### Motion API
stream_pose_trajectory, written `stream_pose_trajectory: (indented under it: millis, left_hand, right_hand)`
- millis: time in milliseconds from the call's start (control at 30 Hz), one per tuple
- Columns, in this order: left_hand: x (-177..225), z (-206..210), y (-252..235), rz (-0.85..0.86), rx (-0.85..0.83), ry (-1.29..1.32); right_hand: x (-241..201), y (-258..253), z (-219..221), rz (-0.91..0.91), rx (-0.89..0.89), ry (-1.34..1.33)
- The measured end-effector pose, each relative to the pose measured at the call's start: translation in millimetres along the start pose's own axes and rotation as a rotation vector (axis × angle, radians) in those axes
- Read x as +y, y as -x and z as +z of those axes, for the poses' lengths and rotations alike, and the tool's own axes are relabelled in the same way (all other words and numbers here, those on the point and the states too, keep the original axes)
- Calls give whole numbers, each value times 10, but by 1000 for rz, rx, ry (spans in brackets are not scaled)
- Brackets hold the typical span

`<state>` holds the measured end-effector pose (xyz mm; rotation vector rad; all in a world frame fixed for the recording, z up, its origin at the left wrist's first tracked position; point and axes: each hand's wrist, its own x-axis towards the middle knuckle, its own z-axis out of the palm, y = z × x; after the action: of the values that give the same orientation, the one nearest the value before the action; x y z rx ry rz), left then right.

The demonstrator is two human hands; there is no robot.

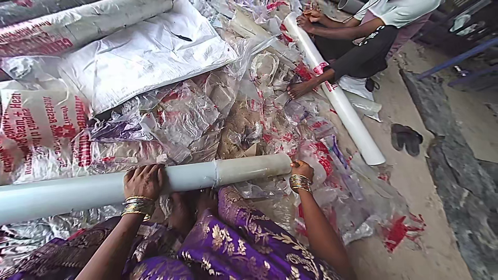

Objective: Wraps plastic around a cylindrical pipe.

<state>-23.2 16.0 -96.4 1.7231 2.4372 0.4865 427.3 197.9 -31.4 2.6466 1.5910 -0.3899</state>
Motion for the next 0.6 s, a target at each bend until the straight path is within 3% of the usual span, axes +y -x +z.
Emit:
stream_pose_trajectory:
  millis: [167, 600]
  left_hand:
    - [-6, -4, 8, -4, 5, 20]
    - [72, -51, 12, -63, -49, 21]
  right_hand:
    - [92, 22, 135, -196, 69, 56]
    - [193, 371, 275, -255, 134, -152]
